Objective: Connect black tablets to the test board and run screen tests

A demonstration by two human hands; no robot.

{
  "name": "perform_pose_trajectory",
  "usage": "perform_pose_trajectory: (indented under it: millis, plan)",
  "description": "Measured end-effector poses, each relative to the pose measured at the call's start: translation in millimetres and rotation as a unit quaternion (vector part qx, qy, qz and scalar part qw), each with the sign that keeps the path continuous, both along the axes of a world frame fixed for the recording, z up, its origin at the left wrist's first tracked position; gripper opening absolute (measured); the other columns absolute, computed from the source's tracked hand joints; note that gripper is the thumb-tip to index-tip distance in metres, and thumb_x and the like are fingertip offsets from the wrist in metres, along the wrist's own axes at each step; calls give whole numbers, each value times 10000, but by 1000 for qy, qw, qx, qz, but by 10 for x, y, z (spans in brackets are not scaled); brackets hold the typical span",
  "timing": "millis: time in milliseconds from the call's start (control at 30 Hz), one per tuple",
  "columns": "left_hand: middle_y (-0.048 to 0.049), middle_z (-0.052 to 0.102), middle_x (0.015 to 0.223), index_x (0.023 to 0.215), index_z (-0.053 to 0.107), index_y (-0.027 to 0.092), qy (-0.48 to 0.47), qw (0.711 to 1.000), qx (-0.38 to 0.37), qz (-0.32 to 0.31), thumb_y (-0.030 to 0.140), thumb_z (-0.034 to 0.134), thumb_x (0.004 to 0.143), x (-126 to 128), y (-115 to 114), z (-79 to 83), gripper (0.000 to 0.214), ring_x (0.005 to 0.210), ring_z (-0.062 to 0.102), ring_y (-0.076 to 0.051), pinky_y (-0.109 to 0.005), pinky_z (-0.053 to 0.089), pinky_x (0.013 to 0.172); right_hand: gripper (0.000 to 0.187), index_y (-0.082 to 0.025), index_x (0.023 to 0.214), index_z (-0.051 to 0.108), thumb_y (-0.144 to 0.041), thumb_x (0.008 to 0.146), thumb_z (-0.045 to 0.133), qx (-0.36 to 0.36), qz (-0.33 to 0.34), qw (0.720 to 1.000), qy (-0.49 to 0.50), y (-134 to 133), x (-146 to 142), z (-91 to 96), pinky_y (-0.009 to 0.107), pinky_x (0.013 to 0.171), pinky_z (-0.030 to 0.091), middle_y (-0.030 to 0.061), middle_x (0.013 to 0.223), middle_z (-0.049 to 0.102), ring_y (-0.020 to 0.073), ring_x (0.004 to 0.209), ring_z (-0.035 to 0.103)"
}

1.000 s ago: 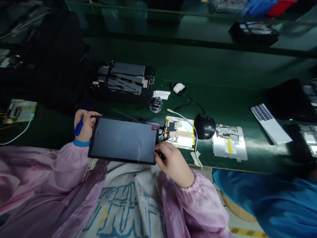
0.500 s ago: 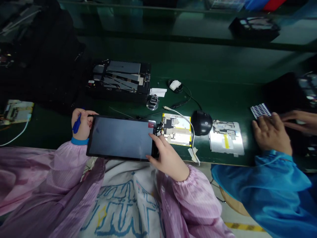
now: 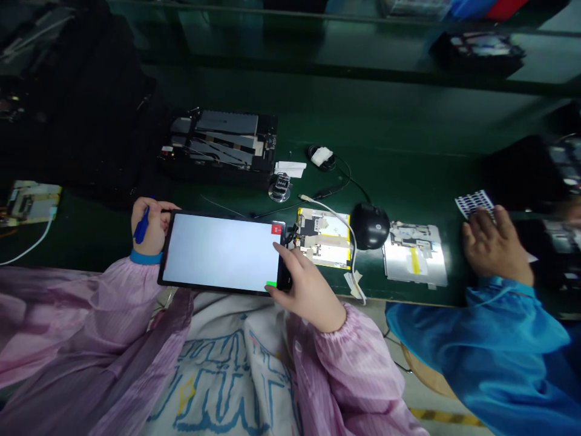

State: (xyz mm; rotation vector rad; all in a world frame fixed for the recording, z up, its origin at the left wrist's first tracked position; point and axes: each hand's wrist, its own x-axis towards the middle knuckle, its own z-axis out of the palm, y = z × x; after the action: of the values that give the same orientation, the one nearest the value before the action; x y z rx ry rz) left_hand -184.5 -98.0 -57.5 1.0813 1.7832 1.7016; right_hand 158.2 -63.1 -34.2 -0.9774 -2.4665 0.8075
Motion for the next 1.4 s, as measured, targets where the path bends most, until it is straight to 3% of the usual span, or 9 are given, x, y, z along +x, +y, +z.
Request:
perform_pose_trajectory:
  millis: [133,233,300,433,633,1000,1133,1233,1400]
  plan:
    - [-9,678,771,818,414,217,1,1000,1,-7,518,507,904,-14,-8,-19,327,435,517,-77,-215,368,402,543,-194,1256,513,-457,802,651,129,-62,988,50,-49,-52,7,404,701,489,46,808,558,233,751,550]
    - [-8,681,770,822,422,219,-1,1000,6,-7,521,514,899,-20,-12,-37,325,431,512,-79,-215,356,392,458,-216,1178,570,-466,805,660,184,-6,982,41,-185,-206,11,495,887,453,94,975,608,278,949,559]
    - [-8,681,768,818,425,219,-2,1000,7,-5,522,512,901,-14,-16,-39,325,432,512,-80,-216,351,388,410,-235,1163,590,-442,815,660,202,42,978,19,-292,-335,-1,581,1043,328,106,1129,614,309,1116,518]
    - [-3,681,760,804,422,218,3,1000,13,-6,512,506,909,5,-21,-31,323,420,489,-70,-214,325,384,292,-269,1150,619,-289,860,630,232,77,970,-14,-422,-529,-42,622,1126,171,85,1278,594,303,1257,436]
    - [-5,685,747,795,423,215,3,1000,17,-8,500,517,907,-4,-20,-46,320,428,493,-71,-216,329,399,285,-300,1149,633,-270,865,633,234,83,969,-23,-442,-588,-62,664,1118,143,75,1322,578,309,1293,407]
    - [-6,680,742,795,422,224,-7,1000,6,3,542,527,883,0,-23,-43,346,437,507,-87,-231,335,405,267,-289,1131,635,-212,879,593,200,98,974,-39,-461,-588,-52,721,1071,211,97,1338,566,333,1307,405]
    - [-3,688,734,791,439,223,-18,1000,-7,10,535,529,884,-13,-17,-40,339,431,507,-85,-232,358,417,310,-276,1158,620,-317,852,633,179,105,978,-25,-473,-602,-39,709,1089,177,100,1345,557,350,1323,384]
    - [-3,689,693,772,462,219,-17,999,-30,15,526,538,881,-30,-2,-40,335,451,542,-103,-242,397,437,313,-284,1115,630,-414,830,633,180,56,981,46,-392,-546,21,677,1109,174,76,1249,607,345,1293,410]
    - [-7,681,656,759,499,210,-15,999,-32,20,496,576,869,-68,11,-52,315,472,551,-111,-226,407,431,105,-258,935,643,-269,865,565,202,-155,960,115,143,-256,105,575,1028,360,74,1065,634,292,1112,549]
